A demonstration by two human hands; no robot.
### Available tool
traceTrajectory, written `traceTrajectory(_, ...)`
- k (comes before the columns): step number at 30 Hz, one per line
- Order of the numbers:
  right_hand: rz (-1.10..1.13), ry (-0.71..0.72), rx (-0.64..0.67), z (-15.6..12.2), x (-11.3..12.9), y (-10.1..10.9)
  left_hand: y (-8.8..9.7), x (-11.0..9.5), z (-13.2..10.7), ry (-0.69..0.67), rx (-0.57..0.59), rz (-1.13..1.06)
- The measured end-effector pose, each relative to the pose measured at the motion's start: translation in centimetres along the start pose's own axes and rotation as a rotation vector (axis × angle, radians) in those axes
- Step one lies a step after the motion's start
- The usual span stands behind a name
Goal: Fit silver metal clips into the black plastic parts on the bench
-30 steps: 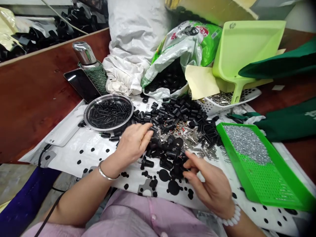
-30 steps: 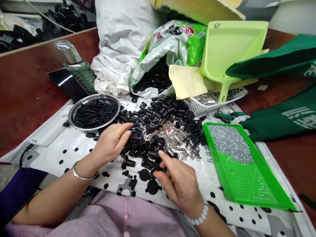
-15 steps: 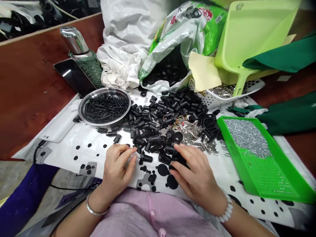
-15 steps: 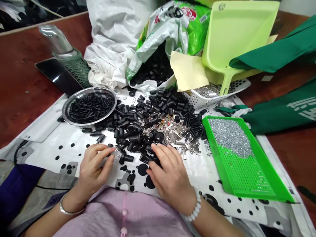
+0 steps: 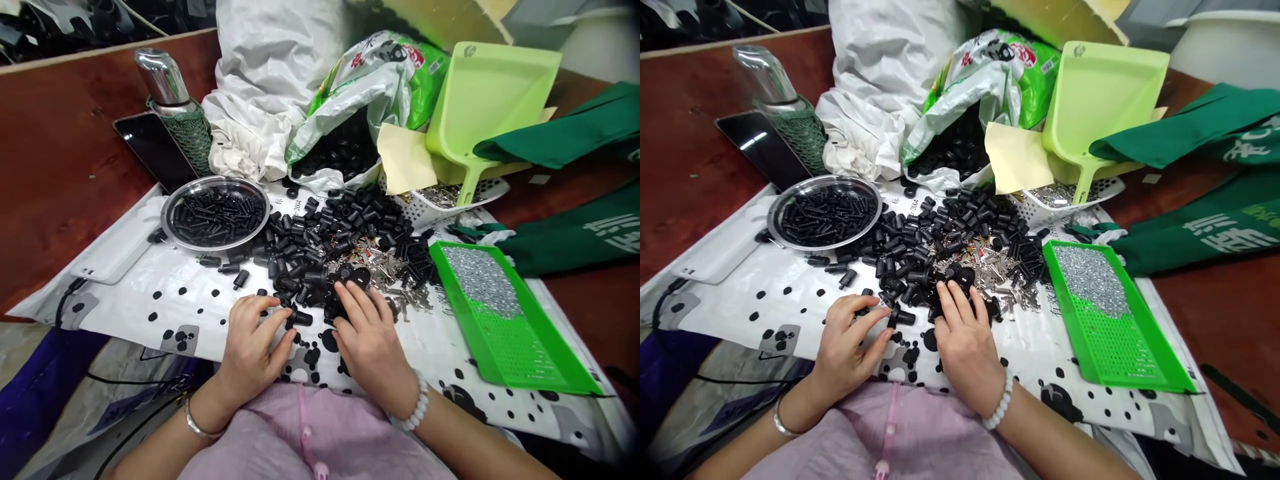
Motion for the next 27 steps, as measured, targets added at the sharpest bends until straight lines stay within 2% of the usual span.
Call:
traceTrajectory(6, -0.005, -0.009, -0.067, 0.4, -0.2, -0.2, 0.1, 0.2, 0.0, -0.001, -0.018, -0.019)
traceTrajectory(9, 0.125, 0.063, -0.146, -0.1, 0.1, 1.2, 0.1, 0.2, 0.0, -0.012, -0.022, -0.019)
traceTrajectory(11, 0.211, 0.096, -0.239, -0.9, -0.5, 2.7, 0.0, 0.3, 0.0, -0.021, -0.023, -0.014)
traceTrajectory(13, 0.226, 0.042, -0.36, -2.1, -2.5, 4.2, 0.0, 0.3, 0.0, -0.032, -0.023, -0.011)
traceTrajectory(16, 0.135, -0.197, -0.49, -4.5, -7.4, 5.2, -0.1, 0.3, -0.1, -0.044, -0.03, -0.011)
traceTrajectory(18, 0.068, -0.336, -0.475, -5.8, -10.0, 4.7, 0.0, 0.1, 0.1, -0.051, -0.036, -0.004)
traceTrajectory(20, 0.069, -0.355, -0.462, -6.6, -11.1, 4.1, -0.1, -0.4, 0.5, -0.068, -0.031, 0.01)
traceTrajectory(22, 0.113, -0.282, -0.45, -6.6, -10.4, 3.7, -0.4, -1.3, 1.3, -0.11, -0.004, 0.023)
traceTrajectory(27, 0.217, -0.02, -0.306, -4.9, -5.4, 2.7, -1.6, -4.5, 4.1, -0.199, 0.063, 0.075)
Point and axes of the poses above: each hand's wrist, its own z-axis towards the middle knuckle, its own y-axis out of the back of the hand, x = y × z, the point moved 7 cm from there along z, towards the middle knuckle, and after that the axes turned 12 degrees about x, right-handed, at the moved point
